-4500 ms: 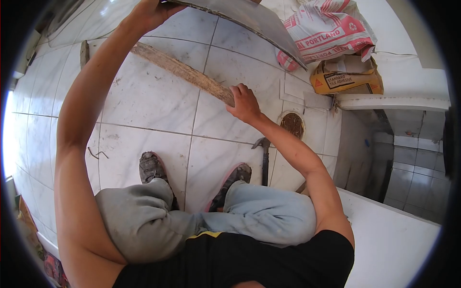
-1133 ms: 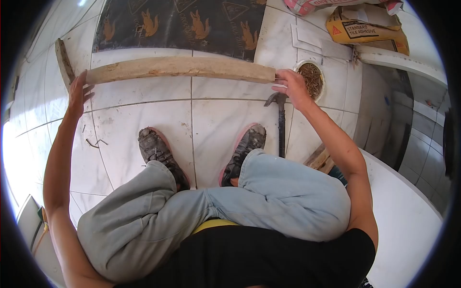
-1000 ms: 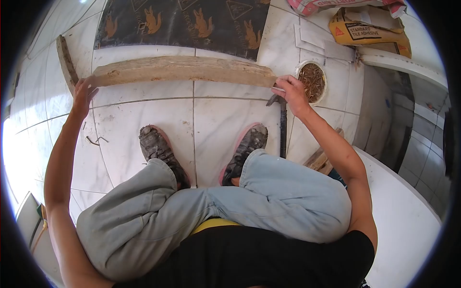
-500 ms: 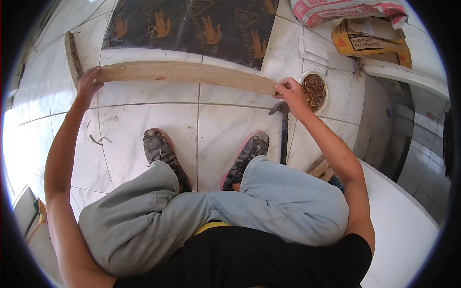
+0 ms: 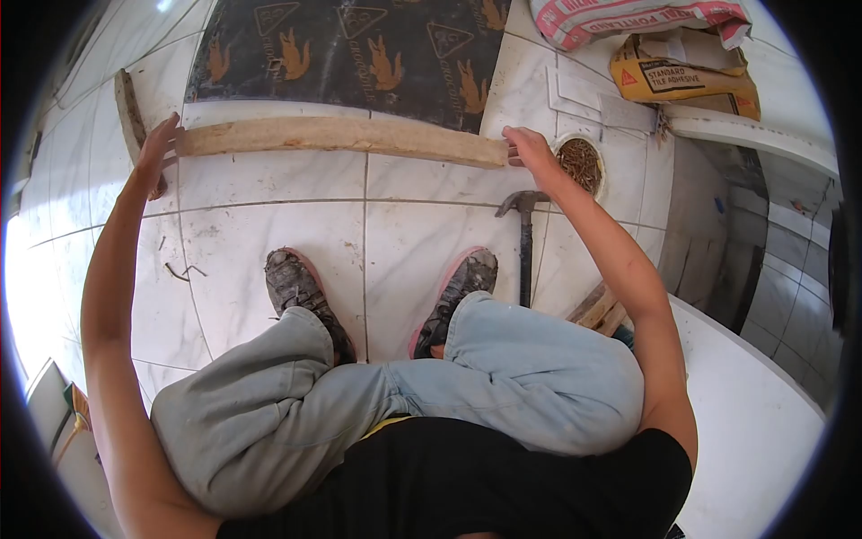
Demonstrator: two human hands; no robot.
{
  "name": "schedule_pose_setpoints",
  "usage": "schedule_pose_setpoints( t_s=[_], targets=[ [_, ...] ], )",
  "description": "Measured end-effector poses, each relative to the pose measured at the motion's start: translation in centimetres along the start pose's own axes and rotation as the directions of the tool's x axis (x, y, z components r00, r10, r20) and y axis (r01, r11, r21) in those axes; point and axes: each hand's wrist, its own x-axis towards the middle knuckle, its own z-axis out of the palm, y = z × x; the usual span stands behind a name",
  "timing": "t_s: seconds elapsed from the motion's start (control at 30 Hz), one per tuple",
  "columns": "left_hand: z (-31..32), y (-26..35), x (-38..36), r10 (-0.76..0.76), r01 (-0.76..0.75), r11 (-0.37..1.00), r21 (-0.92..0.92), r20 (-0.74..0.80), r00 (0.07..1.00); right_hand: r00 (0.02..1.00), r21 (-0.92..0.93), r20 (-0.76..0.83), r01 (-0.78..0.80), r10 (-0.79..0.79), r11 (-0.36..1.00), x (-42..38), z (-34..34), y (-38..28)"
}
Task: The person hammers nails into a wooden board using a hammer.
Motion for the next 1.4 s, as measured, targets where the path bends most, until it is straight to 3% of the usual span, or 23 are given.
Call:
schedule_pose_setpoints(
  t_s=[0.1,0.17,0.23,0.3,0.43,0.47,0.5,0.63,0.7,0.77,0.9,1.0,1.03,1.1,1.13,1.17,1.2,1.23,1.27,1.3,1.33,1.4],
  targets=[
    [0.9,1.5,2.2,0.091,-0.091,0.995,0.038,-0.003,0.996,0.998,-0.153,0.057,0.034,-0.026,0.988,2.6,0.6,-2.3],
    [1.9,3.7,3.0,0.104,-0.11,0.987,0.116,0.057,0.993,0.996,-0.138,0.076,0.047,-0.037,0.989,4.8,1.4,-2.9],
    [0.9,4.0,6.6,-0.032,0.003,0.97,0.242,0.115,0.993,0.998,-0.158,0.052,-0.02,0.028,0.987,5.8,2.2,-4.4],
    [1.1,3.6,7.8,-0.059,0.044,0.974,0.223,0.061,0.996,0.999,-0.162,0.036,-0.028,0.034,0.986,7.0,2.6,-4.0],
    [1.0,3.1,7.8,-0.05,0.052,0.993,0.107,-0.023,0.998,0.999,-0.073,-0.031,-0.028,0.026,0.997,5.9,3.6,-3.5],
    [1.1,3.3,7.9,-0.042,0.044,0.994,0.103,-0.017,0.999,1.0,0.031,0.008,-0.02,0.02,0.999,5.6,4.0,-3.7],
    [0.9,3.7,8.1,-0.061,0.067,0.988,0.137,-0.046,0.997,0.999,0.136,0.042,-0.014,0.008,0.991,5.4,4.0,-4.1],
    [-0.1,6.1,7.0,-0.055,0.113,0.964,0.24,-0.237,0.97,0.995,0.189,0.043,0.08,-0.09,0.979,6.0,1.9,-3.9],
    [-1.1,6.6,5.1,0.072,-0.064,0.994,0.084,-0.091,0.993,0.968,0.073,-0.074,0.245,-0.24,0.967,5.8,0.3,-5.1],
    [-1.2,7.4,1.6,0.181,-0.181,0.983,0.007,-0.094,0.979,0.951,-0.022,-0.103,0.291,-0.291,0.957,3.7,-0.8,-6.2],
    [-1.9,5.6,-2.9,0.157,-0.151,0.986,0.063,-0.095,0.983,0.965,-0.086,-0.112,0.229,-0.238,0.97,-0.7,-0.8,-6.3],
    [-1.6,3.6,-5.2,0.146,-0.14,0.988,0.061,-0.108,0.983,0.959,-0.329,-0.125,0.2,-0.253,0.923,-2.4,0.1,-5.0],
    [-2.1,3.1,-5.2,0.136,-0.123,0.986,0.114,-0.113,0.984,0.959,-0.329,-0.137,0.192,-0.248,0.925,-2.4,0.1,-4.7],
    [-2.5,2.9,-4.8,0.134,-0.114,0.979,0.17,-0.11,0.985,0.955,-0.456,-0.06,0.234,-0.292,0.859,-2.4,0.0,-3.9],
    [-2.6,3.0,-4.6,0.067,-0.038,0.962,0.27,-0.096,0.993,0.863,-0.617,-0.065,0.359,-0.501,0.7,-2.8,0.1,-3.4],
    [-2.8,2.9,-4.6,-0.003,0.037,0.93,0.366,-0.094,0.996,0.861,-0.619,-0.071,0.359,-0.505,0.698,-3.1,0.2,-2.9],
    [-1.4,4.2,-6.1,0.0,0.044,0.879,0.474,-0.092,0.996,0.859,-0.594,-0.155,0.314,-0.488,0.741,-3.4,0.3,-2.2],
    [-0.5,4.1,-6.5,0.002,0.043,0.881,0.471,-0.094,0.996,0.853,-0.564,-0.233,0.273,-0.467,0.779,-4.0,0.6,-2.2],
    [0.5,3.4,-6.8,0.024,0.013,0.948,0.317,-0.114,0.993,0.85,-0.567,-0.229,0.28,-0.475,0.775,-4.6,0.8,-2.2],
    [1.4,3.0,-6.9,0.047,-0.024,0.987,0.156,-0.14,0.989,0.948,-0.238,-0.256,0.13,-0.191,0.963,-5.5,1.2,-2.7],
    [2.3,3.2,-6.9,-0.019,0.017,1.0,-0.017,-0.113,0.993,0.98,0.111,-0.172,-0.078,0.097,0.991,-6.2,1.7,-3.1],
    [2.1,1.7,-5.4,0.02,-0.023,0.999,-0.034,-0.086,0.996,0.989,0.147,-0.134,-0.042,0.062,0.988,-5.3,3.1,-0.3]
  ],
)
